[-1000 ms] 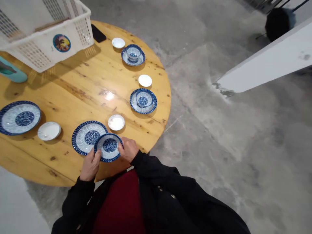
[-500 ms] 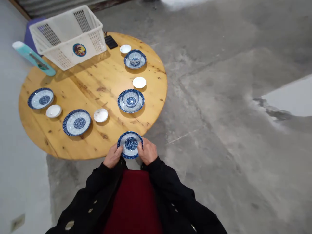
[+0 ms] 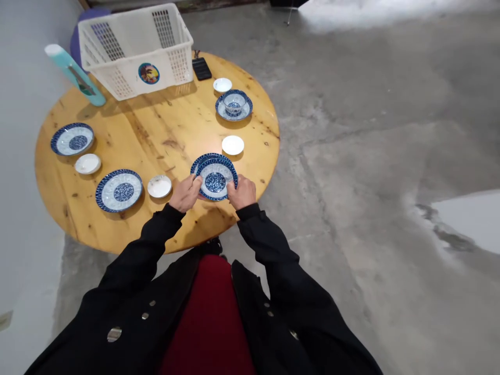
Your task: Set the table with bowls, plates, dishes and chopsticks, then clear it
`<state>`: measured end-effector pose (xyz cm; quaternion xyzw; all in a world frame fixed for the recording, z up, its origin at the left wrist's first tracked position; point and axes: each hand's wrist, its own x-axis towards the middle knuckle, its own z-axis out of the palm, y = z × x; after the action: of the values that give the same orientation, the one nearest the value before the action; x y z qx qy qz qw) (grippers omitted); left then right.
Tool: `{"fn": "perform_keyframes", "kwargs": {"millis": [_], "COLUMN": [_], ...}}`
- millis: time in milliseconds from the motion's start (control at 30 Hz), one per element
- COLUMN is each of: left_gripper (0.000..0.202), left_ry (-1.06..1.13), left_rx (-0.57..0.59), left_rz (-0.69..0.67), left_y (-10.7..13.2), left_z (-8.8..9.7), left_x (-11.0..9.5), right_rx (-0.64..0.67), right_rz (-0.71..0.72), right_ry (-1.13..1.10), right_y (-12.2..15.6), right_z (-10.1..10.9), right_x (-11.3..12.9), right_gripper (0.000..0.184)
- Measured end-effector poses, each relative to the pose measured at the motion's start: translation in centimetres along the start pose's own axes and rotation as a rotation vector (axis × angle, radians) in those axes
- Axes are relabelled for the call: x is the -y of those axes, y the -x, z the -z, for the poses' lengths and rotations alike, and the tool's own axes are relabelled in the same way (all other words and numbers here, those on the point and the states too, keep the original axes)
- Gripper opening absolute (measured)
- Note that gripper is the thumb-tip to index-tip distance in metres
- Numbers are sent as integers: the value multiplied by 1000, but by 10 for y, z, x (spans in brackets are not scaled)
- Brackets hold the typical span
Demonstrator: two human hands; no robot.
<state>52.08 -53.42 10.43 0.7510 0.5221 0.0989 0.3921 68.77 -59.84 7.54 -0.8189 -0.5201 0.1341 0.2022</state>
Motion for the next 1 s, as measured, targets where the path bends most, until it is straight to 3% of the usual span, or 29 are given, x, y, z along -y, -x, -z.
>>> {"fn": "perform_keyframes", "kwargs": {"millis": [167, 333, 533, 733, 1000], "left_gripper": [30, 30, 34, 46, 45], "left_ry": [-218, -365, -416, -448, -489], "left_rx": [5, 80, 87, 53, 58], "left_rz": [16, 55, 103, 141, 218], "left_y": [-59, -91, -98, -97, -97], "left_z": [6, 7, -2, -8, -11], "left_x": [0, 15, 28, 31, 31], "right_rx": [76, 166, 224, 340, 477], "right_rz": [8, 40, 95, 141, 243], "right_ry": [32, 89, 254, 378, 438], "right_y": [-65, -94, -99, -107, -121], "right_z": [-10, -34, -46, -41, -32], "right_x": [1, -5, -11, -4, 5], "right_gripper": [27, 26, 32, 48, 50]}}
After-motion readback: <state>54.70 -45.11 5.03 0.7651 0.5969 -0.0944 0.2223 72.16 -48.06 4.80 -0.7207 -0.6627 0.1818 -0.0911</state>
